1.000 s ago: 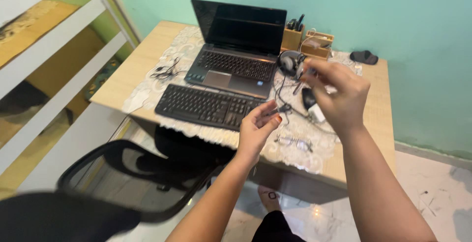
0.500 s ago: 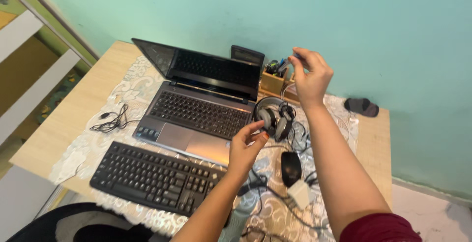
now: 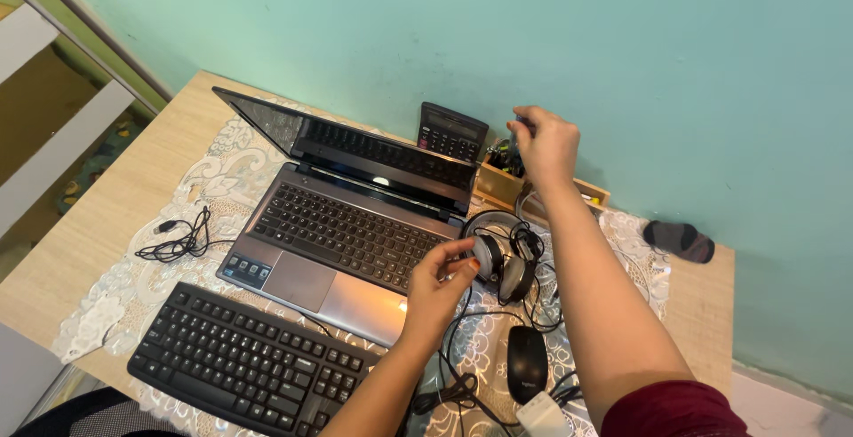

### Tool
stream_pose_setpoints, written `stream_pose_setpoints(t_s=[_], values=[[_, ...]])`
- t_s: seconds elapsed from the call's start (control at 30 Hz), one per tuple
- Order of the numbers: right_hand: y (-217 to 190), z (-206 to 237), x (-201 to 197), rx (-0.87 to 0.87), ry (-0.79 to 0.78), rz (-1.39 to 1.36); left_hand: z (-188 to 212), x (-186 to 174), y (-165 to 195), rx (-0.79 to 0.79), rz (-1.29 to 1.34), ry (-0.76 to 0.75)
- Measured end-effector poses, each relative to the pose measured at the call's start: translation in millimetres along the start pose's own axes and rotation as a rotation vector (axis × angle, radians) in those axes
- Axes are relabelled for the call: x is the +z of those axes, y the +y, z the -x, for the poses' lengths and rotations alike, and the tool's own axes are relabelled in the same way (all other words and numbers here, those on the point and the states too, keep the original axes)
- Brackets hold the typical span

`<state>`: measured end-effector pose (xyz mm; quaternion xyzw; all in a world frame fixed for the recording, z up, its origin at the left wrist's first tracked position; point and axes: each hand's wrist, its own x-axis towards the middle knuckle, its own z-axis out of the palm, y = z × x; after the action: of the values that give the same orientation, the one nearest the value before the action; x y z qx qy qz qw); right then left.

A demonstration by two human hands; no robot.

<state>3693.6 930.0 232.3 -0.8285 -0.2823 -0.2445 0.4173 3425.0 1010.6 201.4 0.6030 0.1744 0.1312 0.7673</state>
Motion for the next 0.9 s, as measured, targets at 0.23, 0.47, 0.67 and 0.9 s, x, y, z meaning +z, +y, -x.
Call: stream_pose_setpoints(t_s=[0.23, 0.47, 0.67, 0.9], values=[[25, 0, 5, 0.013, -0.046, 0.101, 1, -7, -7, -0.020, -0.056, 0.051], [36, 7, -4, 0.025, -0.077, 0.135, 5, -4, -12, -0.063, 0.025, 0.027], [33, 4, 3, -0.092, -0.137, 0.166, 5, -2, -15, -0.060, -0.030, 0.031], [10, 8, 8, 0.002, -0.207, 0.159, 7, -1, -14, -0.060, 0.025, 0.025]])
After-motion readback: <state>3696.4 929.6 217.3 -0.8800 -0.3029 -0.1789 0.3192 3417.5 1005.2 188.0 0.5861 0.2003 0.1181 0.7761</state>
